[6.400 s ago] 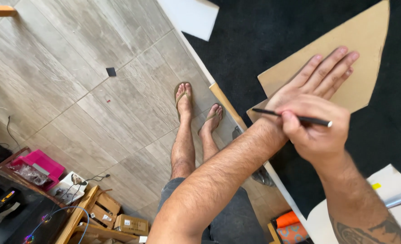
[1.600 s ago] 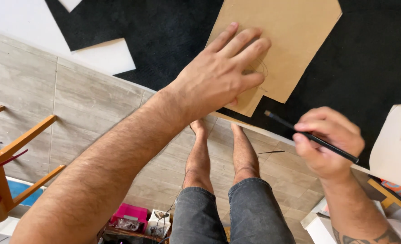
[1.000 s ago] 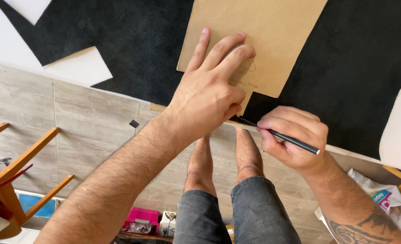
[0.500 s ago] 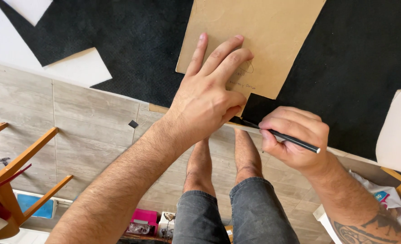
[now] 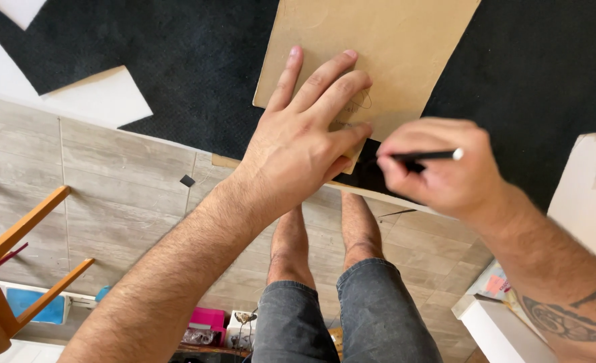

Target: Trace a paper pattern onto a piece of leather using a pen.

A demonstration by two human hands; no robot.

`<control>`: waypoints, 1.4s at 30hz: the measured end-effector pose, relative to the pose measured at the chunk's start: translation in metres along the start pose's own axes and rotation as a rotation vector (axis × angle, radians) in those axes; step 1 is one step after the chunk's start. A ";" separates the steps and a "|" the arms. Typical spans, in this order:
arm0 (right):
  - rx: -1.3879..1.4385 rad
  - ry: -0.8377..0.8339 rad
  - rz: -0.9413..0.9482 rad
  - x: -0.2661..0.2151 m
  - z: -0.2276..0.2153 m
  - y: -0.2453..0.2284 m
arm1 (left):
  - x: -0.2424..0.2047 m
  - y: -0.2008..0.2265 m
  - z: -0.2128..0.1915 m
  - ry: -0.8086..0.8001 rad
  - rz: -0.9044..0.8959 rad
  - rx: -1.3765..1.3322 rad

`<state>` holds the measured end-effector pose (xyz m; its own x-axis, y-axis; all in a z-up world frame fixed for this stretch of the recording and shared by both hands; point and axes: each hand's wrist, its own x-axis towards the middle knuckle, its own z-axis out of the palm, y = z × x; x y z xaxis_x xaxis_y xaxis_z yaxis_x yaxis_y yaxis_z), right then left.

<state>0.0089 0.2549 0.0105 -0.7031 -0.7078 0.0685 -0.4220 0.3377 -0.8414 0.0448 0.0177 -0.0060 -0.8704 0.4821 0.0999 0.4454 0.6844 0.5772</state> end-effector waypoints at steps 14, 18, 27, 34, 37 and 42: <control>0.030 -0.043 0.006 0.003 -0.001 0.004 | 0.002 -0.002 -0.001 0.004 -0.004 -0.016; -0.016 -0.070 -0.061 0.004 0.001 -0.002 | 0.002 -0.001 -0.004 -0.003 0.012 -0.004; -0.101 -0.005 -0.064 0.011 -0.023 0.008 | 0.005 0.003 -0.003 -0.071 0.016 0.139; -0.050 -0.033 0.025 -0.002 -0.032 0.013 | 0.011 0.010 -0.004 -0.124 0.052 0.295; -0.026 -0.018 -0.090 0.002 -0.036 0.009 | 0.020 0.013 -0.003 -0.168 0.080 0.332; -0.051 -0.068 -0.055 -0.009 -0.043 0.019 | 0.030 0.011 0.001 -0.224 0.310 0.537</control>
<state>-0.0177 0.2941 0.0170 -0.6383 -0.7661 0.0756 -0.4883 0.3270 -0.8091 0.0239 0.0399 0.0024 -0.6461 0.7632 -0.0080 0.7616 0.6454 0.0581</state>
